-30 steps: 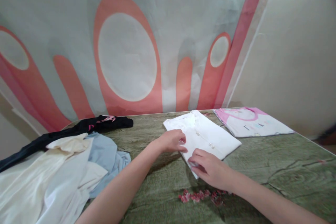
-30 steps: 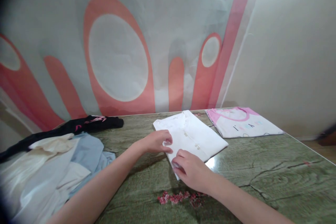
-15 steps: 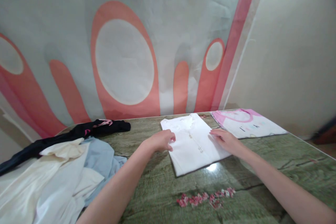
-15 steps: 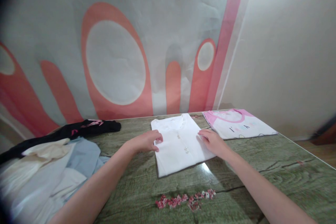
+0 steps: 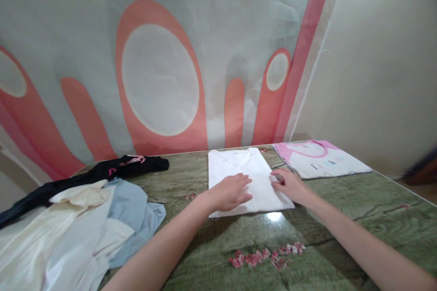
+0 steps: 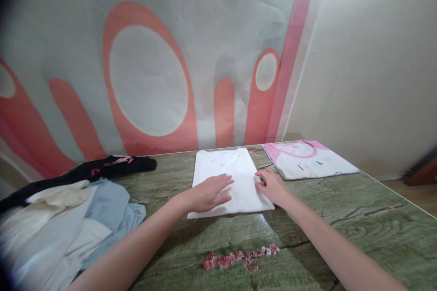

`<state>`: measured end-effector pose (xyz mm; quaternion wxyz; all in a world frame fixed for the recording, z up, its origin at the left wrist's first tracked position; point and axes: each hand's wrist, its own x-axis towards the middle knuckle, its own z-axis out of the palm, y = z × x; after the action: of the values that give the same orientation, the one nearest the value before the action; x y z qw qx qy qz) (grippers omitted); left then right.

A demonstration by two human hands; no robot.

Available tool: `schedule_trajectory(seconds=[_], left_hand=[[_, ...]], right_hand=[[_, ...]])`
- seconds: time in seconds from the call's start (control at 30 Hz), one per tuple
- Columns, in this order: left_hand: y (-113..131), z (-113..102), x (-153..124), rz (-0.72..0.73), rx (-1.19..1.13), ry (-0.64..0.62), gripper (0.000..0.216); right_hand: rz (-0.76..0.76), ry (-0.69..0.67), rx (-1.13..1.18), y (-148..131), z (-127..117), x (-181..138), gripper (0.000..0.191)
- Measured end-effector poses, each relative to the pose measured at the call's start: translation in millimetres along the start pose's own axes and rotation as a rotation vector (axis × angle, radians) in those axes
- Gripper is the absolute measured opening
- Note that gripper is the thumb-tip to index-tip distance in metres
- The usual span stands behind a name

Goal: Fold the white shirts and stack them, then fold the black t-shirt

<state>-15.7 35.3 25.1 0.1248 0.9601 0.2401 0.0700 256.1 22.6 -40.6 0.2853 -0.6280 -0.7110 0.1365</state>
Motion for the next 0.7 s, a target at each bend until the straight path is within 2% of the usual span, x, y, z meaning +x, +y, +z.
schedule_trajectory(seconds=[0.1, 0.2, 0.33, 0.43, 0.57, 0.7], left_hand=[[8.9, 5.4, 1.9, 0.063, -0.001, -0.056, 0.046], [6.6, 0.2, -0.6, 0.069, 0.002, -0.094, 0.036], [4.7, -9.3, -1.8, 0.052, 0.038, -0.105, 0.029], [11.9, -6.7, 0.3, 0.034, 0.078, -0.071, 0.027], [23.8, 12.0, 1.6, 0.018, 0.096, -0.025, 0.044], [26.9, 29.5, -0.7, -0.065, 0.085, -0.117, 0.068]], right_hand=[[0.044, -0.03, 0.017, -6.5, 2.9, -4.0, 0.036], [0.006, -0.085, 0.022, -22.8, 2.1, -9.5, 0.03], [-0.07, -0.134, -0.022, -41.8, -3.1, -13.0, 0.025], [-0.074, -0.136, -0.061, -41.9, -5.5, -11.8, 0.024], [-0.067, -0.091, -0.063, -33.6, -5.7, -9.9, 0.02], [-0.065, -0.053, -0.078, -27.0, -4.0, -8.3, 0.018]])
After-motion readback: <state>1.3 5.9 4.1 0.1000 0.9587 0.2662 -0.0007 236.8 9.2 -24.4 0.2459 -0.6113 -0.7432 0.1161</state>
